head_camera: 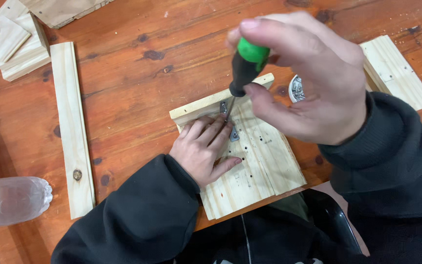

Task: The person attaches metal hinges to wooden planks using a screwdriver and screws. They secure one hinge to a small plank, then attach the other side to a larger wooden base, repeating the process for a second hinge on another plank.

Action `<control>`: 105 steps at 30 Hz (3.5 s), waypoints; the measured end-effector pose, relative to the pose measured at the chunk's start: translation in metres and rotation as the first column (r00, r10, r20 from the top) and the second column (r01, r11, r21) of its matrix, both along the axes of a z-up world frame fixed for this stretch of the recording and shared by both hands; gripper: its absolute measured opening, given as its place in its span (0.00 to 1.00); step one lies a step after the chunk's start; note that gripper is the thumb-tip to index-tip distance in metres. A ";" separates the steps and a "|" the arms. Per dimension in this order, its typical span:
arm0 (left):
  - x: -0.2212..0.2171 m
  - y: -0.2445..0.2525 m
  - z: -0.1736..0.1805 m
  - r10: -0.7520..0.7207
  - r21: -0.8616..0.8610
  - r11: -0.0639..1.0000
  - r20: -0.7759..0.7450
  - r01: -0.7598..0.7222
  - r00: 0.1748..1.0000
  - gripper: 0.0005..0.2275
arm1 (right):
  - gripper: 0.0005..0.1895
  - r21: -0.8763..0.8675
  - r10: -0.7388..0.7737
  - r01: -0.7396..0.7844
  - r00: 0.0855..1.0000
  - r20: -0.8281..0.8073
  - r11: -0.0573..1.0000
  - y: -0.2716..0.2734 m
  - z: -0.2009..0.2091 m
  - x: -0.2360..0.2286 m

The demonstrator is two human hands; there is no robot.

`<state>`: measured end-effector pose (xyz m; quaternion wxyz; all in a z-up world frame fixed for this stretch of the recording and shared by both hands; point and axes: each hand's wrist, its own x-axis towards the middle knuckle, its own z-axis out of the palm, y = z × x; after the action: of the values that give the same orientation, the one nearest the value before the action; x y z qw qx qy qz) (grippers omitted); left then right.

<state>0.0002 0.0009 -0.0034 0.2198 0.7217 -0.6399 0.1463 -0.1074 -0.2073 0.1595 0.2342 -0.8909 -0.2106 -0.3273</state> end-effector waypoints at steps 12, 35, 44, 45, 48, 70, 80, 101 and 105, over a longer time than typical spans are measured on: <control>0.001 0.000 -0.001 -0.010 -0.034 0.999 0.026 0.011 1.000 0.28 | 0.29 0.017 0.133 -0.134 0.988 0.073 0.991 -0.008 -0.013 0.017; 0.001 0.001 0.003 -0.037 -0.060 0.998 -0.010 0.037 0.999 0.22 | 0.31 0.169 0.088 -0.102 0.992 0.092 0.980 -0.004 -0.014 0.015; 0.002 0.001 0.000 -0.044 -0.072 0.997 -0.021 0.043 0.999 0.22 | 0.30 0.119 0.030 -0.035 0.999 0.046 0.992 0.001 -0.009 0.014; 0.003 0.000 -0.001 -0.044 -0.073 0.996 -0.022 0.043 0.999 0.22 | 0.29 0.077 0.017 -0.024 0.995 0.095 0.997 0.005 -0.008 0.014; 0.002 0.000 0.001 -0.041 -0.076 0.996 -0.019 0.040 0.999 0.21 | 0.29 0.061 0.083 -0.088 0.993 0.080 0.994 0.001 -0.005 0.014; 0.004 -0.001 0.001 -0.039 -0.088 0.995 -0.017 0.038 0.999 0.22 | 0.31 0.262 -0.036 0.064 0.993 -0.110 0.963 0.009 0.008 0.014; 0.003 0.000 0.004 -0.061 -0.095 0.994 -0.032 0.058 0.998 0.20 | 0.28 0.179 -0.088 0.071 0.992 0.091 0.981 0.007 -0.011 0.020; 0.004 -0.002 0.007 -0.074 -0.072 0.995 0.032 0.076 0.997 0.20 | 0.28 0.108 0.017 -0.022 0.999 0.050 0.994 -0.020 0.007 -0.025; 0.006 -0.001 -0.003 -0.080 -0.098 0.992 -0.014 0.078 0.997 0.22 | 0.38 0.267 -0.238 0.207 0.967 0.092 0.941 -0.043 -0.014 -0.088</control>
<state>0.0067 -0.0002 -0.0067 0.2660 0.6857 -0.6580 0.1617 -0.1950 -0.2506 0.1454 0.2950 -0.8494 -0.0787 -0.4304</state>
